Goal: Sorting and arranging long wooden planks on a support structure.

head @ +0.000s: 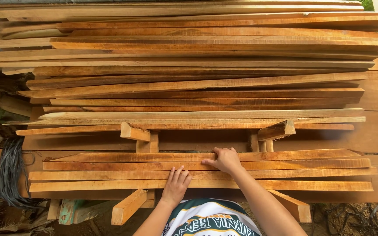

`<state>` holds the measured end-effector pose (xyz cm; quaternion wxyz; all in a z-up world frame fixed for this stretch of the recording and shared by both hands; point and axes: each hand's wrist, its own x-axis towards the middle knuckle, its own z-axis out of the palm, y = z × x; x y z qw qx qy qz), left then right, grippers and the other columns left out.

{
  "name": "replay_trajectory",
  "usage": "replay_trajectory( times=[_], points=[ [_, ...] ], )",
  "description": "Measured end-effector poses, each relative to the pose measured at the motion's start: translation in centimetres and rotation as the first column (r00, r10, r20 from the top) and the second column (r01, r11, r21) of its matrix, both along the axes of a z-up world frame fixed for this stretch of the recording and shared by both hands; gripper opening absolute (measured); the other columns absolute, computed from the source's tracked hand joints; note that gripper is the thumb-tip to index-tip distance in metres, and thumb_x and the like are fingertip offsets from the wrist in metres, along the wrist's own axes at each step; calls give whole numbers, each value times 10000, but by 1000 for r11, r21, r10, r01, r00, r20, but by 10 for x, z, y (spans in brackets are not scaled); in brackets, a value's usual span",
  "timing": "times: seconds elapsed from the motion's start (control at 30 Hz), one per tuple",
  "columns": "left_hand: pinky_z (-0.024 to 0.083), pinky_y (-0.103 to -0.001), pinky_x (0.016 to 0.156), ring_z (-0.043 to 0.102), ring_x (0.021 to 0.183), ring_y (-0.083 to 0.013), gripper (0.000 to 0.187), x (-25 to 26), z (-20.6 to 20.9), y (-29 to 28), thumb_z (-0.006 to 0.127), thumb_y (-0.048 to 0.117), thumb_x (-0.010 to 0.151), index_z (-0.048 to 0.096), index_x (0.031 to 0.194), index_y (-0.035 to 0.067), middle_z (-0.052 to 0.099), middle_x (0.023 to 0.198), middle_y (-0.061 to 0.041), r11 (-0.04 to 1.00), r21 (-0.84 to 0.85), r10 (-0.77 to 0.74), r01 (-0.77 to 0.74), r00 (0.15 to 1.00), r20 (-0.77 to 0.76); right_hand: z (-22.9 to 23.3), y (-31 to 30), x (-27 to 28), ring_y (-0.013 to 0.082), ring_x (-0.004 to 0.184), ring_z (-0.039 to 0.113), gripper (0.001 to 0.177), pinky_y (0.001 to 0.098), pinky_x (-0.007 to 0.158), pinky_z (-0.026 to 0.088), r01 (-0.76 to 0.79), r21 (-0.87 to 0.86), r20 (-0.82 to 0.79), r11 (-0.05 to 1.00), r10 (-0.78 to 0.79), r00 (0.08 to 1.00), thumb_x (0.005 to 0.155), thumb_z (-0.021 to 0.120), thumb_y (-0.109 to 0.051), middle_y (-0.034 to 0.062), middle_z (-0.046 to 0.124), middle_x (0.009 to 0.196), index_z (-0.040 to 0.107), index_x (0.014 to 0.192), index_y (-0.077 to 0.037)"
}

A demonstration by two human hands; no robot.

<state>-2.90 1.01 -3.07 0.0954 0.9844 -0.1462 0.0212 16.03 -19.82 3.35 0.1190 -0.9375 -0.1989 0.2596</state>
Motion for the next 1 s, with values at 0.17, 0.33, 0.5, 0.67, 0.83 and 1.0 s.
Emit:
replay_trajectory(
  times=[0.17, 0.33, 0.5, 0.67, 0.83, 1.0],
  points=[
    [275, -561, 1202, 426, 1407, -330, 310, 5, 26, -4, 656, 85, 864, 628, 1173, 97, 554, 1306, -67, 994, -101, 39, -41, 999, -22, -3, -1, -1, 249, 744, 723, 807, 348, 935, 458, 1, -13, -9, 1000, -1, 1000, 732, 629, -877, 58, 756, 741, 728, 948, -106],
    [241, -615, 1196, 362, 1459, -354, 336, 9, 41, -1, 688, 25, 848, 629, 1174, 76, 547, 1334, -83, 981, -176, 33, -77, 971, -238, 0, 2, 1, 230, 749, 736, 845, 349, 956, 461, 0, -56, -50, 998, -3, 999, 732, 606, -896, 39, 766, 748, 739, 1015, -111],
    [177, -618, 1201, 337, 1481, -338, 494, 11, 49, 1, 730, -41, 739, 625, 1201, 98, 542, 1339, -45, 952, -273, 42, -137, 944, -328, 0, 3, 3, 227, 792, 748, 887, 349, 954, 465, 11, -83, -118, 996, -20, 993, 723, 617, -900, 53, 776, 786, 738, 1109, -111],
    [171, -635, 1207, 305, 1491, -333, 471, 30, 88, 8, 681, 19, 783, 629, 1245, 93, 585, 1379, -5, 942, -290, -10, -168, 851, -525, -4, 0, 9, 292, 824, 746, 896, 365, 848, 548, -9, -84, -113, 996, 0, 994, 729, 601, -908, 86, 780, 864, 729, 1102, -103],
    [257, -542, 1190, 351, 1466, -306, 498, 28, 85, 18, 677, 77, 778, 621, 1273, 78, 606, 1388, -19, 941, -314, -54, -125, 862, -504, 17, 1, 24, 263, 695, 737, 910, 376, 696, 593, -56, -112, -70, 992, 49, 996, 740, 493, -963, 90, 744, 764, 715, 936, -102],
    [393, -345, 1006, 626, 1133, -133, 464, 44, 93, 10, 808, 152, 786, 666, 1227, 156, 705, 1257, 65, 909, -367, 16, -195, 899, -437, 63, 4, 40, 260, 695, 705, 799, 365, 839, 517, -9, -19, 22, 1000, 9, 1000, 693, 638, -903, 45, 734, 701, 699, 819, -117]
  ],
)
